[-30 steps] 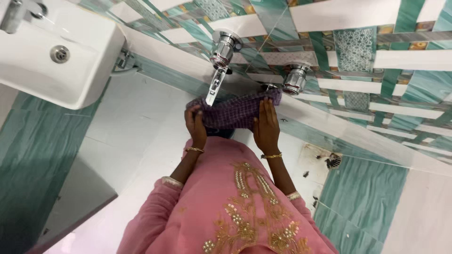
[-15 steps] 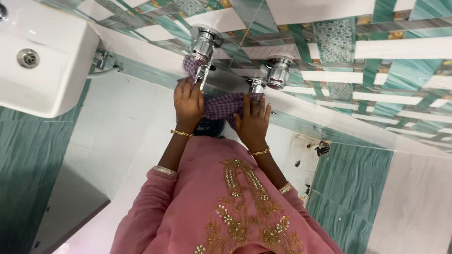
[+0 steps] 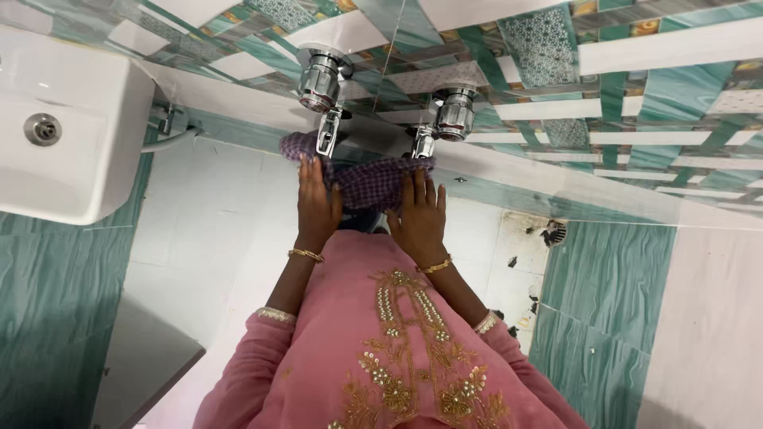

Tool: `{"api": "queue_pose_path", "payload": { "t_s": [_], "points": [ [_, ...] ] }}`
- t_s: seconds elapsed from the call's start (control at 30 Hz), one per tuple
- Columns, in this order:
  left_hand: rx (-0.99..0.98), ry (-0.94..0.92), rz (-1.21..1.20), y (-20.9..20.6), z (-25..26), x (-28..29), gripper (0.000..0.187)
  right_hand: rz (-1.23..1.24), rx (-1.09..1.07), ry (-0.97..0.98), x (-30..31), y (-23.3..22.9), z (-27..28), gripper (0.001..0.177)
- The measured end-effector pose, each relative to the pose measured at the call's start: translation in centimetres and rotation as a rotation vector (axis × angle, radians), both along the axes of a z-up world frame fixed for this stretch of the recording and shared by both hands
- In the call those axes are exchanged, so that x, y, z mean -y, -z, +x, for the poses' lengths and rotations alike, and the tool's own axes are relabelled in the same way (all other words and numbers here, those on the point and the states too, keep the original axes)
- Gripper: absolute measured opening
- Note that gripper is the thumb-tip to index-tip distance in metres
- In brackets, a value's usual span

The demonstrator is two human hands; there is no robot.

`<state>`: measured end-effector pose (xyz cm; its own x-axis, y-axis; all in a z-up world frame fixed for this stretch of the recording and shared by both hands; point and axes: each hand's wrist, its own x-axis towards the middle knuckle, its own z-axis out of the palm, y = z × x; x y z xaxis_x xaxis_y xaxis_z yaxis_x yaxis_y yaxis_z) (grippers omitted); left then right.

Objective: The person wipes wall tiles and chrome faucets with a purple cloth, rinsing the cloth in a blue bucket and at a sink.

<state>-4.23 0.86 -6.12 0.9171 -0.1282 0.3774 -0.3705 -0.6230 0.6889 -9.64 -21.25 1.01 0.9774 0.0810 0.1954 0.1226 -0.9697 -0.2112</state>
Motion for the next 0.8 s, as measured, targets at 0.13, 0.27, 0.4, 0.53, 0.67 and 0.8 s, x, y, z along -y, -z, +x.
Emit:
{"api": "queue_pose_path", "payload": {
  "t_s": [0.13, 0.27, 0.4, 0.53, 0.67, 0.8],
  "points": [
    [0.057, 0.01, 0.12, -2.0, 2.3, 0.9, 0.067, -0.025, -0.056, 0.048, 0.2, -0.2, 3.0, 0.094],
    [0.047, -0.062, 0.198, -4.3, 3.8, 1.6, 0.075, 0.001, -0.112, 0.06, -0.1, -0.9, 4.0, 0.099],
    [0.042, -0.097, 0.27, -5.3, 3.6, 1.8, 0.081, 0.103, -0.139, 0.043, 0.8, -0.8, 3.0, 0.101],
    [-0.014, -0.053, 0.319, -6.6, 2.7, 1.6, 0.093, 0.032, -0.154, 0.014, 2.0, -0.4, 2.2, 0.099],
    [-0.018, -0.026, 0.382, -5.5, 2.6, 1.4, 0.099, 0.027, -0.127, -0.022, 0.9, 0.3, 1.2, 0.1],
    [-0.029, -0.091, 0.413, -2.8, 2.6, 2.1, 0.095, 0.065, -0.112, -0.028, 0.2, 0.7, -0.3, 0.105]
  ]
}}
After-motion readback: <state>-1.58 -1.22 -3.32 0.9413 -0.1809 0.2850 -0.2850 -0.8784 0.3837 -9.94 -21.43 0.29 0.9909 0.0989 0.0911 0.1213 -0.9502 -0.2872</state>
